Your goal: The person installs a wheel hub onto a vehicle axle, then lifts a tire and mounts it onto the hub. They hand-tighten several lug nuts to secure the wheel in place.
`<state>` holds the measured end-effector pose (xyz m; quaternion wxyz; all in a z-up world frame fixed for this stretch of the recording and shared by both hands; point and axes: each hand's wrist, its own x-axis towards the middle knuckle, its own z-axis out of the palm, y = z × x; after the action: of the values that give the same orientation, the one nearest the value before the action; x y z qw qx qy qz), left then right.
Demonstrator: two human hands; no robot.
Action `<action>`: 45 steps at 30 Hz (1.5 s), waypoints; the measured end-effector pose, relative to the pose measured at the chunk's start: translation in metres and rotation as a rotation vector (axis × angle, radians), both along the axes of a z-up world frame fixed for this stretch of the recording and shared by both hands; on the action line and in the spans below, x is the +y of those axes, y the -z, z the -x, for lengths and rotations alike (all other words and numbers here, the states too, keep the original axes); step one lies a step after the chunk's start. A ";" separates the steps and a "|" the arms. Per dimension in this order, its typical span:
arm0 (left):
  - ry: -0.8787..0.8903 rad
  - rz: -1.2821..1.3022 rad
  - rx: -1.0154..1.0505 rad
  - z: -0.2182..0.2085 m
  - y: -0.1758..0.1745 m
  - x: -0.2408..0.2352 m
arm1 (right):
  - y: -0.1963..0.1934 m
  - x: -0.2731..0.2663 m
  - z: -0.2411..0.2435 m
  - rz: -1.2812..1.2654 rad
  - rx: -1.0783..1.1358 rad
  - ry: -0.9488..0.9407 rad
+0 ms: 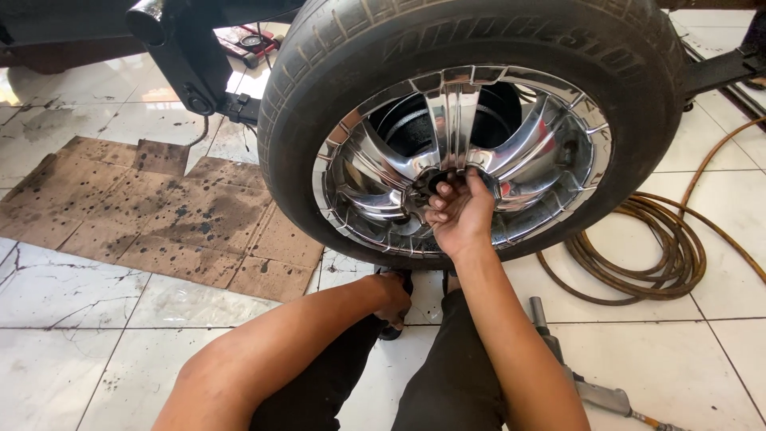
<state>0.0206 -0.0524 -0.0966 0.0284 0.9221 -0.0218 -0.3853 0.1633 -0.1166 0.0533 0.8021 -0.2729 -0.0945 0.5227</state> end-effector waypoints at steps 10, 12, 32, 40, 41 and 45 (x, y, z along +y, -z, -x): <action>-0.107 -0.028 0.074 0.002 -0.012 -0.006 | 0.019 0.012 -0.013 -0.069 0.164 -0.005; -0.077 -0.063 0.013 0.004 -0.013 -0.006 | -0.018 -0.005 0.006 0.036 0.084 -0.008; -0.178 0.089 -0.058 0.015 0.001 0.004 | 0.237 -0.189 -0.019 0.935 -1.264 0.448; -0.096 -0.044 -0.003 0.014 -0.027 -0.011 | 0.281 -0.264 0.049 1.040 -2.041 0.341; -0.100 0.005 -0.026 0.016 -0.020 -0.007 | 0.283 -0.267 0.049 1.040 -1.981 0.306; -0.110 -0.004 0.021 0.013 -0.026 -0.011 | 0.279 -0.272 0.045 1.063 -1.845 0.250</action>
<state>0.0080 -0.0633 -0.0704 0.0477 0.9178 0.0301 -0.3929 0.1184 -0.3889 -0.2262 0.2469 -0.8845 -0.3957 0.0030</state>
